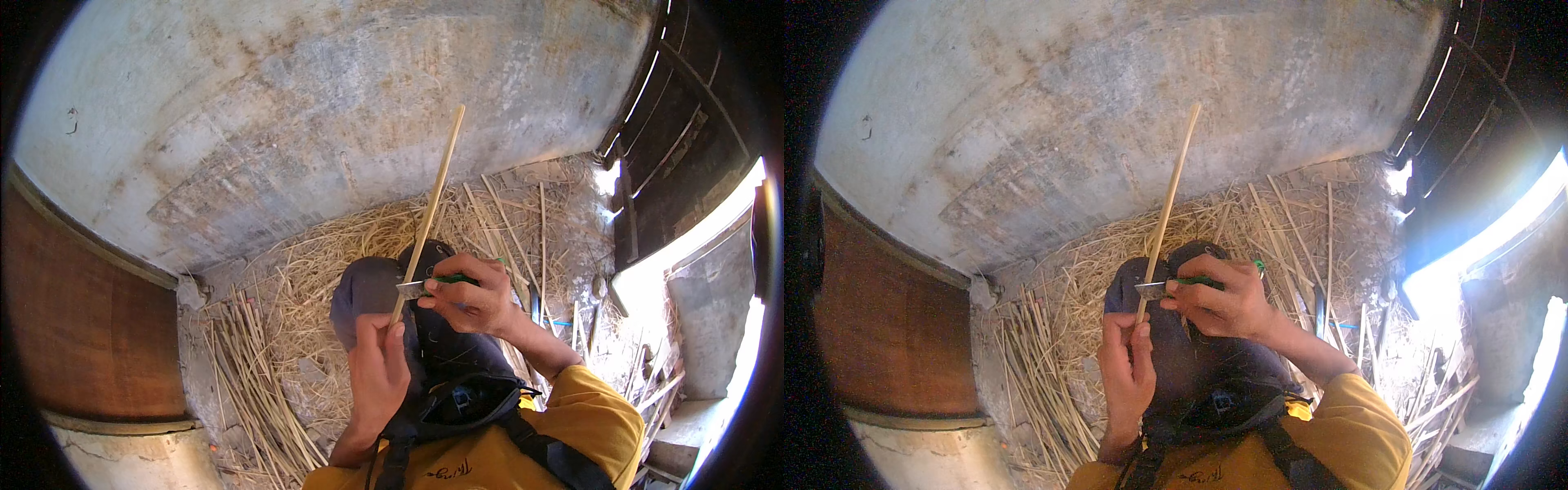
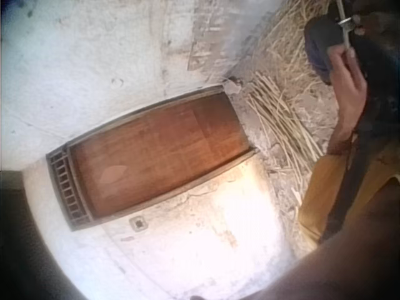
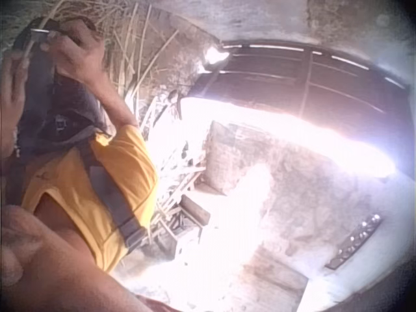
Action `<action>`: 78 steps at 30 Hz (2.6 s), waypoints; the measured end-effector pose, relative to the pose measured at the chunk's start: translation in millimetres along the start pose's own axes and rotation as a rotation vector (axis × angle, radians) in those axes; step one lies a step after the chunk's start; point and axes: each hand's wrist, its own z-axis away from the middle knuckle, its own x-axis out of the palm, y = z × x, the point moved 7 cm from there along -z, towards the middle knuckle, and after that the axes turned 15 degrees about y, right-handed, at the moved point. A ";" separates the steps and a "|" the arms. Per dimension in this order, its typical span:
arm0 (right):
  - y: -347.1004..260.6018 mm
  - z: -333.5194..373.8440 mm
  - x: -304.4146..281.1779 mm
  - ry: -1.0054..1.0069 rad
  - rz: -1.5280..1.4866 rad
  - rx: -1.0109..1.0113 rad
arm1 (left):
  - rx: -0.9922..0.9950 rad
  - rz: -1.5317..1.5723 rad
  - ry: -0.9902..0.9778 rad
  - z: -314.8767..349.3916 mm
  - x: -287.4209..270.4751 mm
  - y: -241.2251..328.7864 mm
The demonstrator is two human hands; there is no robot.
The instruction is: The person whittles and sharpens a bamboo stick using a utility knife while sitting on the floor.
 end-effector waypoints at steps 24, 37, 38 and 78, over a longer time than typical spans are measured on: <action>-5.6 -2.7 0.1 0.085 0.072 -0.094 | 0.095 -0.089 0.032 5.3 -3.3 4.8; -3.6 -7.8 1.4 0.090 0.077 -0.106 | 0.095 -0.132 0.032 8.8 -8.9 2.0; -4.1 -8.6 2.1 0.084 0.081 -0.106 | 0.096 -0.133 0.033 8.9 -9.5 2.6; 105.5 -39.4 -3.4 0.248 -0.594 1.086 | -0.356 0.282 -0.423 13.8 -7.2 -36.6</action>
